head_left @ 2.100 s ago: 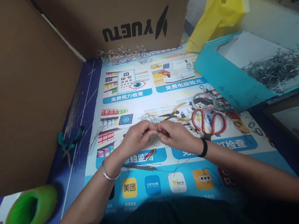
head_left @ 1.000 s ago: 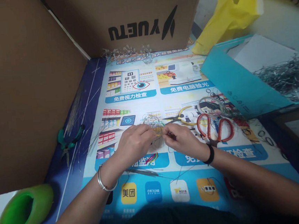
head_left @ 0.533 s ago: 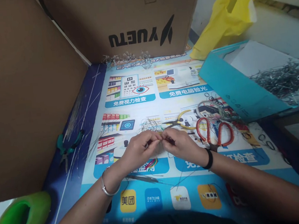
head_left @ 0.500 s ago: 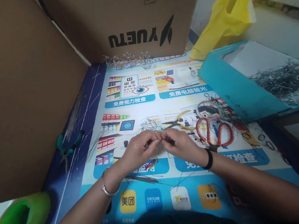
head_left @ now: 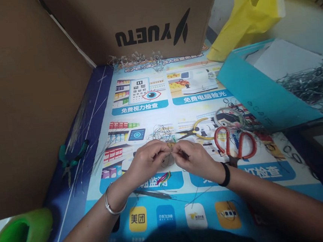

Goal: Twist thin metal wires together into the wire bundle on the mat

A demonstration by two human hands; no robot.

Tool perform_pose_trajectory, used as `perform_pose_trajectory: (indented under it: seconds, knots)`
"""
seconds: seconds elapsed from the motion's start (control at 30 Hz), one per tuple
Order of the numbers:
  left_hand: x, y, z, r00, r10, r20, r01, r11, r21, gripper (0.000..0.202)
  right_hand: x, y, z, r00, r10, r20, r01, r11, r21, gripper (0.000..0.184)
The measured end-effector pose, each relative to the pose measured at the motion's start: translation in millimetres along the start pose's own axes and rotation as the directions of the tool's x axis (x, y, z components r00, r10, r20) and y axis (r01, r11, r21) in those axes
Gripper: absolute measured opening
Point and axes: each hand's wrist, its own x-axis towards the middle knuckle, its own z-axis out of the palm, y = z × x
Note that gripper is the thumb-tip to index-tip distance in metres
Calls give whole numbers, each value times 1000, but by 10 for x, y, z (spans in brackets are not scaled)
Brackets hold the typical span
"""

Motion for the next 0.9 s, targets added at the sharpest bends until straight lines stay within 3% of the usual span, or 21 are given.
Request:
perform_pose_trajectory:
  seconds: [0.63,0.9]
  knots:
    - [2,31,-19,999,39,-15,-37,991,131,13,38,-77,17,976,-204,-75,189,967,-168,13]
    - [-11,-49,15,998,66,11,-67,991,115,14,51,-97,17,925,-376,-56,304,820,-485,18]
